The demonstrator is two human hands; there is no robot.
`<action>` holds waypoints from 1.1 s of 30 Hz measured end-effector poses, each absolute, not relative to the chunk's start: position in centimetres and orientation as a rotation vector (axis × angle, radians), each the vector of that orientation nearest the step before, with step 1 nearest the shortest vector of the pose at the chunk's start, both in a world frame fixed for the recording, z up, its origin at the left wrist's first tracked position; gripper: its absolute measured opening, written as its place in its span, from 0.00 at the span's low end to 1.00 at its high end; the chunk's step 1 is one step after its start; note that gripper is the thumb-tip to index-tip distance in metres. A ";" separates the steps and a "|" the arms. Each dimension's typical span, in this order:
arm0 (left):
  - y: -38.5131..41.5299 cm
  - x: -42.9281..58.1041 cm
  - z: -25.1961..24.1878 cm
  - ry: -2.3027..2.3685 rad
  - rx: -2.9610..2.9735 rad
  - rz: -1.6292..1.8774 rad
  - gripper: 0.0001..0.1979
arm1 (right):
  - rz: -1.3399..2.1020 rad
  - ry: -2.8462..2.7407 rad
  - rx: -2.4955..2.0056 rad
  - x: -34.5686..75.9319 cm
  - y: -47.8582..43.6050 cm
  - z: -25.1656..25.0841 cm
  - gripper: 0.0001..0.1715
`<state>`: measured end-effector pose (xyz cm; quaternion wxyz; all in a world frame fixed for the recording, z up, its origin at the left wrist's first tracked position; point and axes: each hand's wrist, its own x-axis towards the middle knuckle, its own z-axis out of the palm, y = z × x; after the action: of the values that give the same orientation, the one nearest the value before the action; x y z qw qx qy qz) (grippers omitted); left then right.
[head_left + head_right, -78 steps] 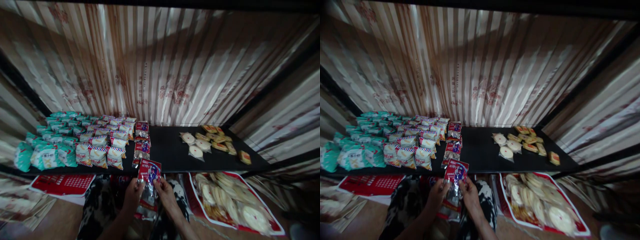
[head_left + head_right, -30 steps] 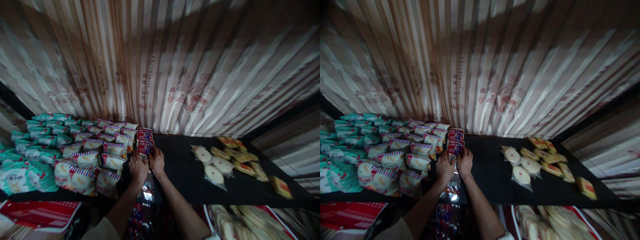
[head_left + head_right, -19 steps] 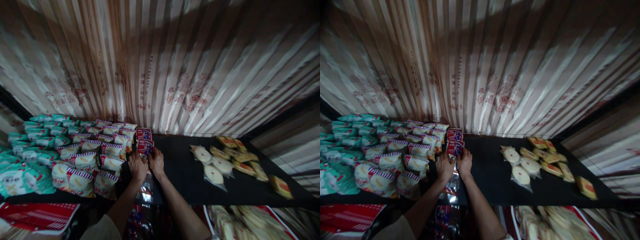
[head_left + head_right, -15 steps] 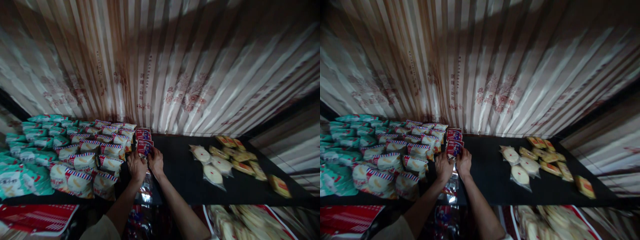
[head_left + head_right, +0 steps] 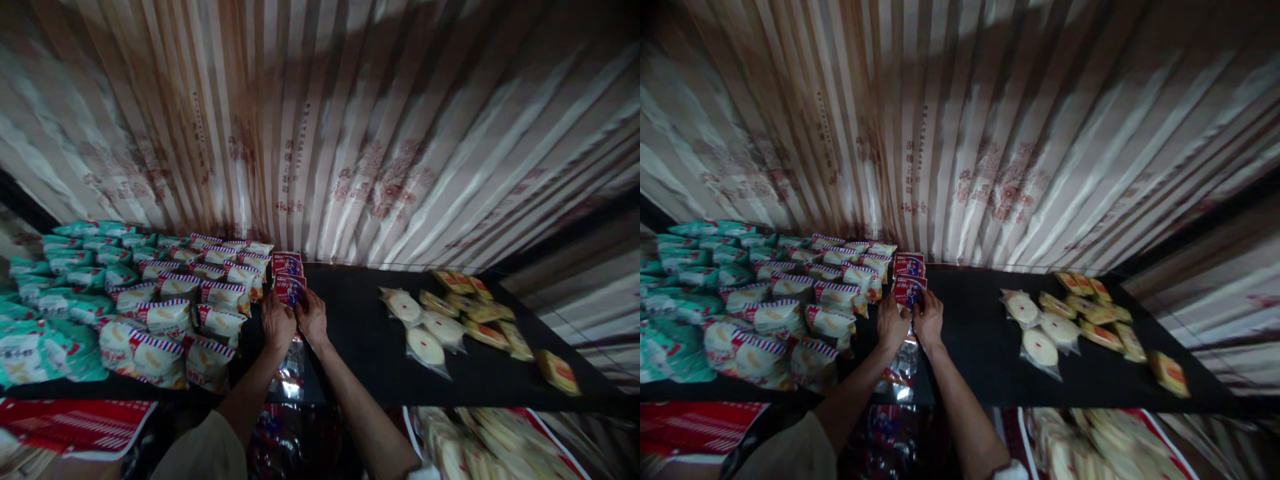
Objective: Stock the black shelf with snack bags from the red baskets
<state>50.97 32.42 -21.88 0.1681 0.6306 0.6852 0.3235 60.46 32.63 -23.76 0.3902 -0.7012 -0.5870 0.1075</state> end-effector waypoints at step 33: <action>12.1 40.2 -33.2 1.731 0.618 0.488 0.09 | 1.065 -2.344 -2.286 51.2 13.4 -32.2 0.24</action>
<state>40.18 12.12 -33.25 0.5811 0.2645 0.7408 0.2088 51.19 13.41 -32.17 -0.1502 -0.6564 -0.6731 0.3058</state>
